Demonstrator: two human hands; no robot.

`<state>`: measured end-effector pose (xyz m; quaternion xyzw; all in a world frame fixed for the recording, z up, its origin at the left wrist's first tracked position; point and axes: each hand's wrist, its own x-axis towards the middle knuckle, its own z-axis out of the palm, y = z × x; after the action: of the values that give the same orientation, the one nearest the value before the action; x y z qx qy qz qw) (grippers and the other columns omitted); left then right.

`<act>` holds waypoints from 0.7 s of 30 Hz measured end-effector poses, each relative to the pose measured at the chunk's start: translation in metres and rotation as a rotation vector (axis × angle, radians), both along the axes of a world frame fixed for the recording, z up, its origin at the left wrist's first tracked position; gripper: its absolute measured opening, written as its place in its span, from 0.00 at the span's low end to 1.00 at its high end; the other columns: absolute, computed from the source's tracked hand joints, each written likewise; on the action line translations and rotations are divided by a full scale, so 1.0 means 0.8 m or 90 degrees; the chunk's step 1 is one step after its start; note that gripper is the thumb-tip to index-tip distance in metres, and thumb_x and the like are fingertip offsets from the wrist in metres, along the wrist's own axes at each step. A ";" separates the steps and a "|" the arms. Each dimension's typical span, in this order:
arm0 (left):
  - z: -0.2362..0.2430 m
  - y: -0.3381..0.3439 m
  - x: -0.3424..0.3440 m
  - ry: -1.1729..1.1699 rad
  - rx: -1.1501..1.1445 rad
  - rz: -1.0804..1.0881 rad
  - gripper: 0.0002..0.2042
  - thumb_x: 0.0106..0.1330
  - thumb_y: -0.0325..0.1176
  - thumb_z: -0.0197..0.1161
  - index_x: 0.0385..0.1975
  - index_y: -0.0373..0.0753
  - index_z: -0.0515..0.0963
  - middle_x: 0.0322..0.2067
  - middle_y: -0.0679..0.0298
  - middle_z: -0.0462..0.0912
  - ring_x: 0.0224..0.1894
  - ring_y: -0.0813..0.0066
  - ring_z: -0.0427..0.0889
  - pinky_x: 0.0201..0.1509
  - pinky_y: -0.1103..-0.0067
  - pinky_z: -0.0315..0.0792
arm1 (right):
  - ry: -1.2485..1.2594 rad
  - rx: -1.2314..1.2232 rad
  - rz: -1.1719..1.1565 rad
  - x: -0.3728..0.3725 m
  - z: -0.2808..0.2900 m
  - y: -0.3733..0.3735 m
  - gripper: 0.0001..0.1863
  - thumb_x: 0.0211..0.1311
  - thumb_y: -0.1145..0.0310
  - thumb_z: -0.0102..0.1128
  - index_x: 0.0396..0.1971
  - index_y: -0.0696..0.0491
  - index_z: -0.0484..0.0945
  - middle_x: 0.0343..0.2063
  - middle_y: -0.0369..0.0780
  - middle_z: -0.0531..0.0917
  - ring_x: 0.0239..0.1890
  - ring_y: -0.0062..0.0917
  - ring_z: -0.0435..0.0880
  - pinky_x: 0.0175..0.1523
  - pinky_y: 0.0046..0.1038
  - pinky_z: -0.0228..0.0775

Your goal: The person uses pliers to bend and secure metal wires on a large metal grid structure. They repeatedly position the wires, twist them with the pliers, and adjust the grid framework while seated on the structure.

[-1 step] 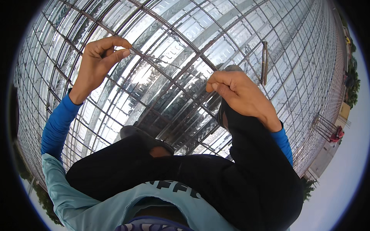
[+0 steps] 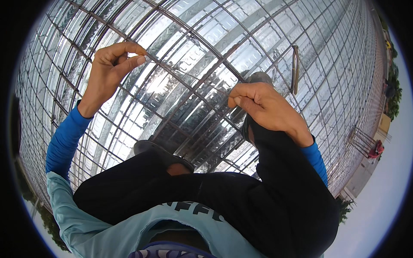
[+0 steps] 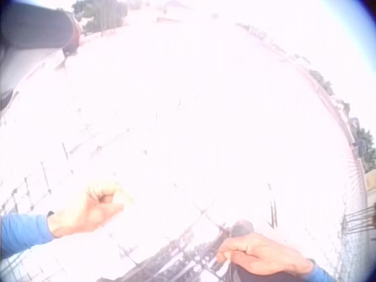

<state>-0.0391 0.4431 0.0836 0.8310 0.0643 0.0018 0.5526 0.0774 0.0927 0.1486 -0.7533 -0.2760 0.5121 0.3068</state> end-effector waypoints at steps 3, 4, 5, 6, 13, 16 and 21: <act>-0.007 -0.013 -0.001 0.071 -0.172 0.084 0.06 0.66 0.30 0.74 0.39 0.37 0.87 0.16 0.78 0.69 0.19 0.91 0.57 0.24 0.83 0.50 | 0.181 0.080 -0.003 -0.006 -0.023 -0.011 0.09 0.75 0.75 0.50 0.41 0.62 0.81 0.35 0.40 0.84 0.42 0.24 0.82 0.53 0.28 0.73; 0.001 -0.016 0.000 0.110 -0.222 0.115 0.05 0.67 0.30 0.73 0.38 0.37 0.87 0.16 0.78 0.71 0.19 0.91 0.58 0.24 0.84 0.51 | 0.216 0.031 -0.003 -0.005 -0.015 -0.009 0.10 0.75 0.74 0.50 0.41 0.62 0.80 0.36 0.40 0.84 0.44 0.23 0.81 0.54 0.28 0.73; 0.005 -0.019 0.000 0.150 -0.271 0.146 0.05 0.67 0.30 0.73 0.38 0.37 0.87 0.16 0.78 0.72 0.19 0.91 0.58 0.24 0.85 0.51 | 0.211 0.037 0.002 -0.005 -0.015 -0.010 0.10 0.75 0.74 0.50 0.41 0.62 0.81 0.36 0.40 0.84 0.43 0.23 0.81 0.54 0.28 0.73; 0.006 -0.019 0.000 0.144 -0.279 0.156 0.05 0.67 0.30 0.72 0.38 0.37 0.87 0.17 0.78 0.73 0.18 0.91 0.59 0.24 0.85 0.52 | 0.204 0.048 0.011 -0.004 -0.015 -0.009 0.10 0.75 0.74 0.50 0.41 0.62 0.81 0.36 0.40 0.84 0.43 0.24 0.81 0.54 0.28 0.73; 0.008 -0.013 -0.004 0.109 -0.255 0.097 0.05 0.69 0.34 0.65 0.35 0.40 0.82 0.24 0.77 0.77 0.26 0.92 0.68 0.32 0.87 0.61 | 0.037 0.063 -0.138 -0.001 -0.019 -0.022 0.13 0.75 0.72 0.50 0.48 0.61 0.82 0.32 0.37 0.83 0.35 0.19 0.78 0.43 0.26 0.70; 0.003 -0.009 -0.014 0.121 -0.246 0.037 0.04 0.68 0.30 0.65 0.33 0.38 0.81 0.25 0.75 0.78 0.28 0.91 0.70 0.35 0.86 0.63 | 0.016 0.080 -0.201 0.001 -0.009 -0.018 0.13 0.75 0.72 0.52 0.50 0.58 0.83 0.24 0.34 0.80 0.26 0.12 0.73 0.33 0.21 0.64; -0.014 -0.011 -0.015 0.134 -0.354 0.093 0.04 0.70 0.30 0.67 0.35 0.38 0.81 0.24 0.72 0.79 0.26 0.87 0.74 0.33 0.85 0.68 | 0.087 0.230 -0.336 0.006 -0.013 -0.021 0.10 0.74 0.72 0.57 0.48 0.58 0.83 0.23 0.37 0.85 0.21 0.11 0.77 0.27 0.15 0.66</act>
<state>-0.0508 0.4343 0.0723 0.6365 0.1790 -0.0622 0.7476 0.0819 0.0758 0.1382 -0.6959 -0.1361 0.4072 0.5756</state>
